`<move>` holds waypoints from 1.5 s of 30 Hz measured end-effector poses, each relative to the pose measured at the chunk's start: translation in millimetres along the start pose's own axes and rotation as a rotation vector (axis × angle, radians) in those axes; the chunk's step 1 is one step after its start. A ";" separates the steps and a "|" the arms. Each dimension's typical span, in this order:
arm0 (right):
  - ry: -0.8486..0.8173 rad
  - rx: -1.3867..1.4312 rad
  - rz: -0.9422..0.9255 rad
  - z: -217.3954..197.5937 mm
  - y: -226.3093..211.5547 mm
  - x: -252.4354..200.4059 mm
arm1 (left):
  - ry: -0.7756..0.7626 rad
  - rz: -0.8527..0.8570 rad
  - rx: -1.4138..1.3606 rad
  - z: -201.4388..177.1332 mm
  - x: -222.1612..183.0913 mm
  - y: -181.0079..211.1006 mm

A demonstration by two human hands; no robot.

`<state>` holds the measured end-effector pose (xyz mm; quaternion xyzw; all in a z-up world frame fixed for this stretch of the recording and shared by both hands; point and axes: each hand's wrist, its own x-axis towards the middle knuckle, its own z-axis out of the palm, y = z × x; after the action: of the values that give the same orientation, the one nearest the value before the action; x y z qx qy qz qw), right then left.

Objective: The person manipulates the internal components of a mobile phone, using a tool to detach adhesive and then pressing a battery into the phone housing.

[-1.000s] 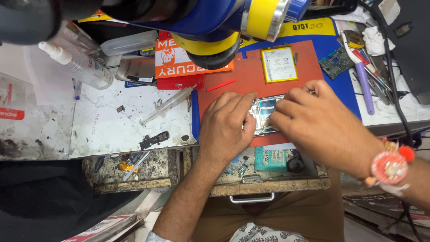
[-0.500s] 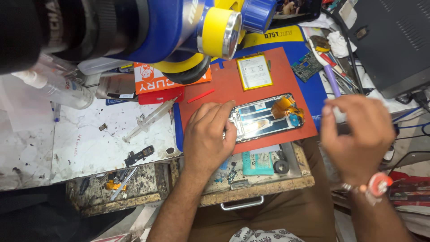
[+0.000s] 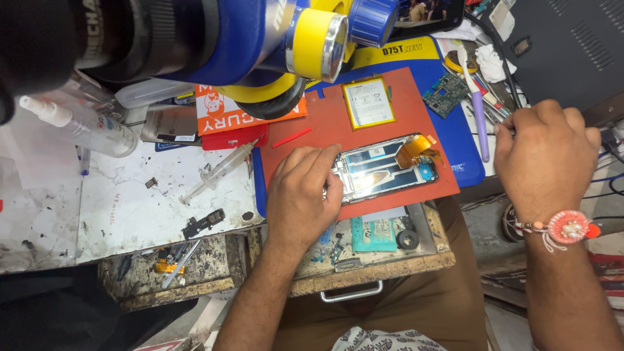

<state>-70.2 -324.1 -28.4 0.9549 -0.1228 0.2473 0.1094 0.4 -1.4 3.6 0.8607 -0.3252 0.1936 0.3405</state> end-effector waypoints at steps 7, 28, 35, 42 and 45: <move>-0.036 0.143 0.037 -3.8 -1.9 2.8 | 0.004 -0.005 -0.002 -0.3 -0.4 -0.1; 0.003 0.313 0.109 -32.4 -23.3 5.1 | 0.017 -0.028 0.011 0.7 5.2 3.4; 0.332 0.509 0.230 -42.7 -11.0 -10.6 | 0.045 0.013 0.010 -2.5 4.4 3.0; 0.471 0.500 0.139 1.8 18.5 -69.8 | 0.047 0.046 -0.031 -6.4 3.1 4.9; 0.463 0.545 0.095 4.0 16.9 -67.5 | 0.041 0.052 -0.019 -7.8 3.6 8.2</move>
<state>-130.5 -329.0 -63.0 0.8609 -0.0687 0.4854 -0.1361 -3.6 -1.9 14.8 0.8445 -0.3424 0.2169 0.3501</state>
